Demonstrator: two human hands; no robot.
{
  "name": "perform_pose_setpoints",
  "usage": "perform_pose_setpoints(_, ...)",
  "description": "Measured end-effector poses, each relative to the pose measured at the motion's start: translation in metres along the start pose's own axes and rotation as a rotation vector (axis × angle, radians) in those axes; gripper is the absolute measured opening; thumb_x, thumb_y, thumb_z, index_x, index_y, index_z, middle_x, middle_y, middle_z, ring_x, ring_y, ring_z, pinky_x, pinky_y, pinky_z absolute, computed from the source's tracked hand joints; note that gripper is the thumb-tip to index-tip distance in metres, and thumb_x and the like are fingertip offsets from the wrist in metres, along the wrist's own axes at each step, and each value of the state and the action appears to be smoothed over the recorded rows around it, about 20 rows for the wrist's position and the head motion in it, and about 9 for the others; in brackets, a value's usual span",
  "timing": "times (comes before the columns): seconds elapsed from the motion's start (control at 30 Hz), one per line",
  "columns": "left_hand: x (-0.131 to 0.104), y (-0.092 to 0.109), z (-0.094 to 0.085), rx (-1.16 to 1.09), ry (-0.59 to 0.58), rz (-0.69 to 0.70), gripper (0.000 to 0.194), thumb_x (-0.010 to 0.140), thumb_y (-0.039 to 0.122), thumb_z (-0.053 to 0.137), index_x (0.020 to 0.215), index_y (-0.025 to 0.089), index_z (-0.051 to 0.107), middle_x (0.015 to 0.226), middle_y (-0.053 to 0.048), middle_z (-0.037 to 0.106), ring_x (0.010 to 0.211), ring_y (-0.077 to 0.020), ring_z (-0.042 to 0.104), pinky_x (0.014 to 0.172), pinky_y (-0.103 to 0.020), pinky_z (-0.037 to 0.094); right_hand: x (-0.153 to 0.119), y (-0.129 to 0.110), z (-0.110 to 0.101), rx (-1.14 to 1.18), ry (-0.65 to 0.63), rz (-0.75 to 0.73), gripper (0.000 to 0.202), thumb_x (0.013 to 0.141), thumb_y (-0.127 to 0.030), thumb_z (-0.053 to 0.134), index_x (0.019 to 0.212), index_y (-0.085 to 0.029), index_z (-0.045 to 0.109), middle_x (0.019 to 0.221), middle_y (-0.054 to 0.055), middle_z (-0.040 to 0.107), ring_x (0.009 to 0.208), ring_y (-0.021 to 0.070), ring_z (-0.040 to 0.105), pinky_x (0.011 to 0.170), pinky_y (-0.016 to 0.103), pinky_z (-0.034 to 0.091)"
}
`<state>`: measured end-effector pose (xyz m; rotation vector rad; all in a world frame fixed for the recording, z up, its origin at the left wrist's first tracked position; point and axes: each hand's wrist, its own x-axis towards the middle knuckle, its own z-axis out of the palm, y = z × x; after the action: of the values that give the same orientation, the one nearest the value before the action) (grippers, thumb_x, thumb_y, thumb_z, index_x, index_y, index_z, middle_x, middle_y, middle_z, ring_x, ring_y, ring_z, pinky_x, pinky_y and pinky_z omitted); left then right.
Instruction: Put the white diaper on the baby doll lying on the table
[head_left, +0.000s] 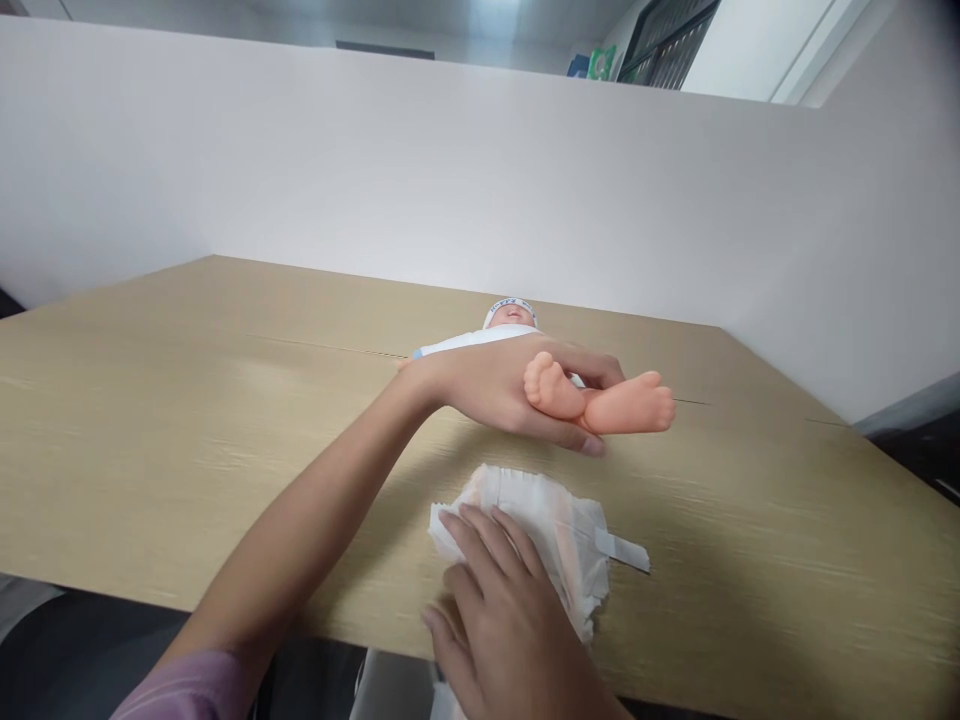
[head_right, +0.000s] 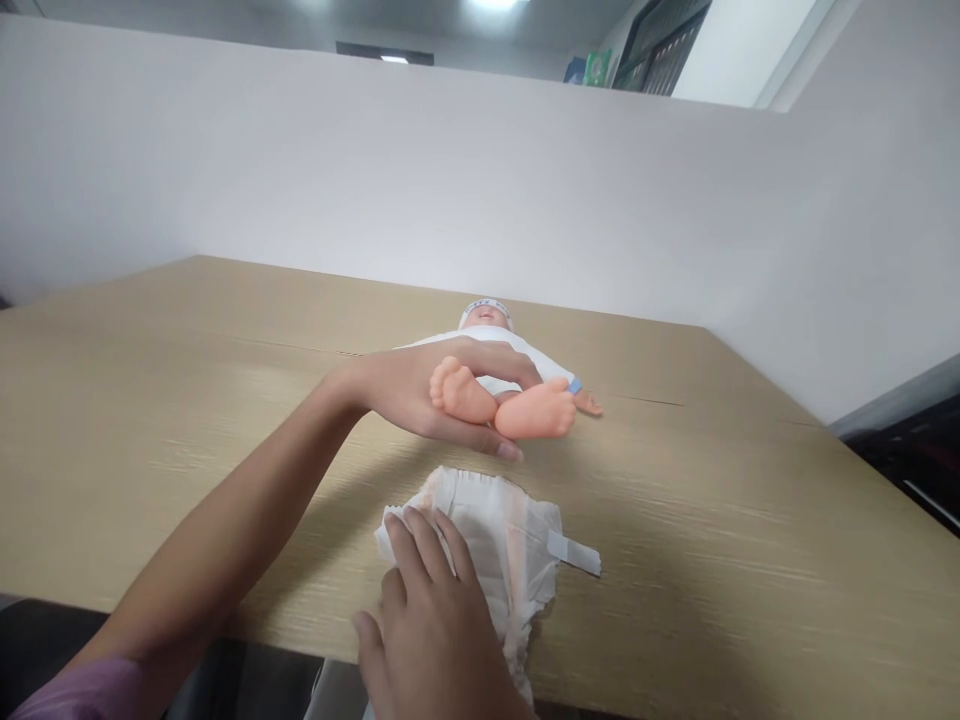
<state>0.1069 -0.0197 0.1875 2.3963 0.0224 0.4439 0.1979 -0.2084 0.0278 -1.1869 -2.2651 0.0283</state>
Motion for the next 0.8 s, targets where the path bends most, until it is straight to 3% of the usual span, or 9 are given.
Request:
perform_pose_setpoints(0.1,0.000,0.001,0.001,0.004,0.009,0.011,0.024,0.088,0.042,0.081,0.101,0.026,0.070,0.107,-0.003,0.074,0.099,-0.0249,0.068,0.087,-0.040,0.052,0.008,-0.006,0.008,-0.091,-0.023,0.034,0.044,0.107,-0.038,0.063,0.132,-0.004,0.074,0.150,0.019,0.068,0.143,0.0343,0.059,0.126,0.053,0.046)
perform_pose_setpoints(0.17,-0.001,0.001,0.001,-0.002,0.016,0.010,0.023,0.088,0.041,0.081,0.101,0.025,0.071,0.110,-0.003,0.075,0.101,-0.0251,0.069,0.088,-0.040,0.052,0.013,-0.008,0.011,-0.114,-0.032,0.055,0.046,0.107,-0.037,0.063,0.133,-0.001,0.074,0.143,0.020,0.072,0.136,0.0350,0.063,0.126,0.054,0.046)
perform_pose_setpoints(0.27,-0.001,0.001,0.001,-0.017,0.010,0.023,0.022,0.088,0.040,0.080,0.102,0.025,0.071,0.111,-0.003,0.075,0.103,-0.0250,0.069,0.090,-0.040,0.052,0.015,-0.008,0.010,-0.113,0.013,0.053,0.038,0.106,-0.033,0.063,0.127,-0.005,0.075,0.129,0.017,0.077,0.126,0.0354,0.066,0.124,0.057,0.047)
perform_pose_setpoints(0.37,-0.001,0.001,0.000,-0.022,-0.003,0.039,0.023,0.088,0.041,0.080,0.102,0.025,0.071,0.107,-0.004,0.074,0.102,-0.0248,0.069,0.090,-0.039,0.052,0.015,-0.005,0.007,-0.085,0.067,0.035,0.036,0.105,-0.029,0.062,0.134,-0.009,0.071,0.124,0.015,0.076,0.121,0.0347,0.065,0.119,0.058,0.050)
perform_pose_setpoints(0.53,-0.001,0.003,0.000,-0.036,0.004,0.008,0.023,0.086,0.039,0.081,0.103,0.026,0.073,0.105,-0.003,0.075,0.099,-0.0245,0.070,0.089,-0.039,0.051,0.015,-0.002,0.007,0.043,-0.042,0.009,0.025,0.102,-0.024,0.066,0.126,-0.020,0.071,0.127,0.011,0.073,0.120,0.0317,0.065,0.125,0.064,0.044)
perform_pose_setpoints(0.67,-0.001,0.002,0.000,-0.018,-0.002,0.015,0.021,0.086,0.039,0.081,0.100,0.025,0.073,0.102,-0.002,0.074,0.094,-0.0241,0.069,0.085,-0.040,0.052,0.002,0.002,0.002,0.159,-0.102,0.006,0.026,0.098,-0.023,0.068,0.124,-0.027,0.072,0.146,0.010,0.064,0.139,0.0339,0.057,0.125,0.066,0.045)
perform_pose_setpoints(0.73,0.000,0.001,0.000,-0.017,-0.007,0.035,0.021,0.085,0.040,0.081,0.097,0.025,0.072,0.099,-0.002,0.073,0.092,-0.0237,0.068,0.082,-0.039,0.052,-0.012,0.010,-0.002,0.148,-0.073,0.010,0.039,0.098,-0.025,0.066,0.137,-0.028,0.067,0.162,0.011,0.053,0.150,0.0375,0.050,0.120,0.066,0.051)
perform_pose_setpoints(0.8,0.000,0.000,0.000,-0.021,-0.002,0.051,0.021,0.085,0.040,0.081,0.098,0.026,0.072,0.099,-0.002,0.073,0.092,-0.0239,0.069,0.082,-0.039,0.052,-0.029,0.021,-0.006,0.083,-0.038,0.051,0.060,0.099,-0.030,0.066,0.158,-0.028,0.054,0.172,0.014,0.041,0.155,0.0418,0.045,0.116,0.066,0.054)
